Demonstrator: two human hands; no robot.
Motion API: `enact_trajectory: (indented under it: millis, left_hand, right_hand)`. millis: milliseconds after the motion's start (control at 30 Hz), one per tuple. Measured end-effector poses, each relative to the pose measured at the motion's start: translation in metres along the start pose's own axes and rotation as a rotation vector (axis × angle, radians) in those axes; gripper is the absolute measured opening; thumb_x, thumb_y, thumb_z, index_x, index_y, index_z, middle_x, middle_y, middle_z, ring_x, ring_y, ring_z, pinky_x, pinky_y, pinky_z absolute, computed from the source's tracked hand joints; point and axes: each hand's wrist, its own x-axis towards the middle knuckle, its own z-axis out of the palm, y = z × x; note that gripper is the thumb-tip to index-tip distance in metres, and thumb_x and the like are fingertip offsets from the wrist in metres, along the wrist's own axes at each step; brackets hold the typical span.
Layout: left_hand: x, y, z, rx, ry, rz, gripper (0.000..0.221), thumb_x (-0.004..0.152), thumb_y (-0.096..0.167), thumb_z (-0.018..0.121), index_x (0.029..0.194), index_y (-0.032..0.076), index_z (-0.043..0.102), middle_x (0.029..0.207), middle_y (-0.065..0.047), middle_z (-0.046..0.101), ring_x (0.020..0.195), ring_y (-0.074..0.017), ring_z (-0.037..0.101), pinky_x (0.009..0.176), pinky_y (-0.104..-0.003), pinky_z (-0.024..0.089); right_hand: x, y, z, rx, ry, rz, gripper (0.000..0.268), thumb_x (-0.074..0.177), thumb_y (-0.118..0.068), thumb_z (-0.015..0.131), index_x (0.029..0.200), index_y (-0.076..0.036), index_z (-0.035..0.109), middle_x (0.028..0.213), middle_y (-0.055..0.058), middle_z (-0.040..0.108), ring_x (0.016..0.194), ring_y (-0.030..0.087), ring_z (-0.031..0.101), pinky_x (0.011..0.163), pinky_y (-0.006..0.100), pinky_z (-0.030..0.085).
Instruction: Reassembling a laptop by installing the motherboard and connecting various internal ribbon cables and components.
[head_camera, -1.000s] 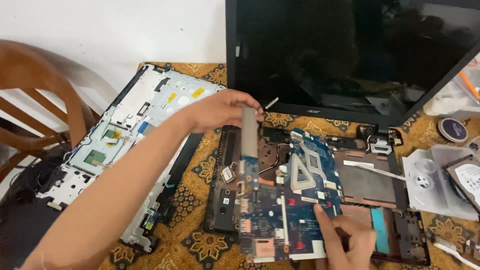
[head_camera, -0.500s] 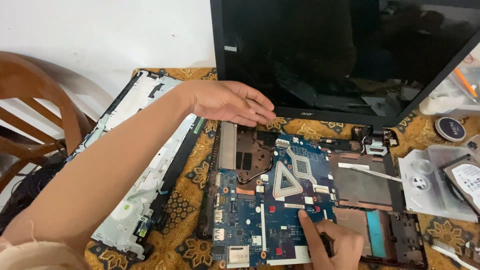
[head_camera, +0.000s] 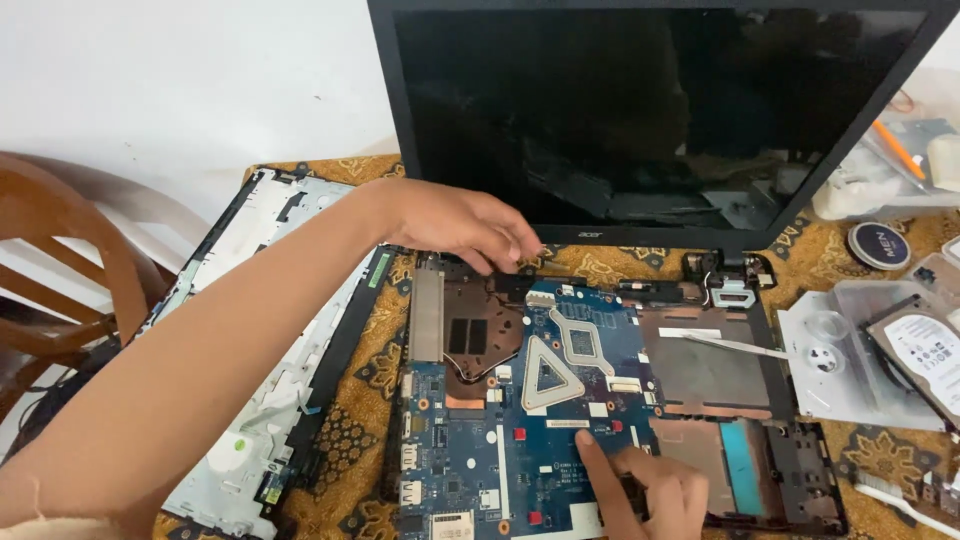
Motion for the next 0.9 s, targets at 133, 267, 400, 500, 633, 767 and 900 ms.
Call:
enact_trajectory:
  millis: [133, 267, 400, 500, 633, 767, 900]
  left_hand:
    - [0.004, 0.008, 0.003, 0.177, 0.04, -0.14, 0.053, 0.098, 0.031, 0.046, 0.147, 0.014, 0.055, 0.153, -0.005, 0.059, 0.135, -0.02, 0.061, 0.109, -0.035, 0.051]
    - [0.0, 0.015, 0.007, 0.19, 0.039, -0.181, 0.057, 0.1, 0.034, 0.044, 0.152, 0.012, 0.05, 0.159, -0.007, 0.054, 0.142, -0.0219, 0.058, 0.116, -0.033, 0.048]
    - [-0.005, 0.014, 0.004, 0.258, 0.104, -0.146, 0.052, 0.101, 0.019, 0.036, 0.149, 0.006, 0.054, 0.153, -0.012, 0.06, 0.131, -0.023, 0.069, 0.11, -0.033, 0.054]
    - [-0.035, 0.021, 0.008, 0.177, 0.271, -0.1, 0.046, 0.104, 0.019, 0.036, 0.137, 0.004, 0.063, 0.142, -0.014, 0.069, 0.108, -0.0214, 0.081, 0.098, -0.032, 0.063]
    - [-0.074, -0.014, 0.009, 0.347, 0.479, 0.047, 0.037, 0.094, 0.008, 0.051, 0.122, 0.009, 0.073, 0.122, -0.007, 0.079, 0.097, -0.0171, 0.08, 0.085, -0.033, 0.065]
    - [-0.1, -0.051, 0.046, 0.182, 0.546, -0.154, 0.031, 0.091, -0.002, 0.064, 0.113, 0.014, 0.078, 0.118, -0.003, 0.081, 0.103, -0.0152, 0.08, 0.094, -0.028, 0.068]
    - [-0.108, -0.067, 0.097, 0.195, 0.55, -0.122, 0.016, 0.094, 0.021, 0.074, 0.09, 0.006, 0.078, 0.102, -0.006, 0.085, 0.073, -0.0107, 0.076, 0.089, -0.021, 0.072]
  right_hand:
    - [0.004, -0.004, -0.001, -0.019, 0.011, 0.025, 0.047, 0.08, -0.041, 0.086, 0.124, -0.027, 0.08, 0.112, 0.001, 0.063, 0.103, 0.027, 0.053, 0.081, 0.039, 0.053]
    - [0.001, -0.004, 0.0, -0.046, 0.01, -0.002, 0.051, 0.081, -0.045, 0.085, 0.128, -0.027, 0.078, 0.112, 0.002, 0.062, 0.103, 0.027, 0.054, 0.08, 0.038, 0.052]
    - [0.006, 0.004, -0.003, -0.046, -0.007, -0.031, 0.051, 0.083, -0.042, 0.083, 0.13, -0.024, 0.077, 0.115, 0.003, 0.062, 0.105, 0.029, 0.053, 0.082, 0.04, 0.054]
    - [0.024, 0.014, -0.008, 0.135, -0.101, -0.111, 0.052, 0.087, -0.037, 0.081, 0.136, -0.021, 0.072, 0.094, 0.002, 0.066, 0.072, 0.022, 0.06, 0.068, 0.038, 0.045]
    - [0.051, 0.001, -0.018, 0.388, -0.402, 0.463, 0.027, 0.09, -0.039, 0.075, 0.073, -0.019, 0.068, 0.044, 0.006, 0.05, 0.04, 0.023, 0.059, 0.055, 0.035, 0.051]
    - [0.046, 0.01, -0.016, 0.395, -0.422, 0.725, 0.061, 0.089, -0.036, 0.081, 0.042, -0.008, 0.056, 0.043, 0.011, 0.034, 0.039, 0.026, 0.05, 0.052, 0.042, 0.049]
    - [0.016, 0.053, -0.003, 0.203, -0.593, 0.348, 0.044, 0.086, -0.034, 0.076, 0.128, -0.045, 0.078, 0.092, -0.008, 0.08, 0.093, 0.023, 0.077, 0.091, 0.041, 0.068]
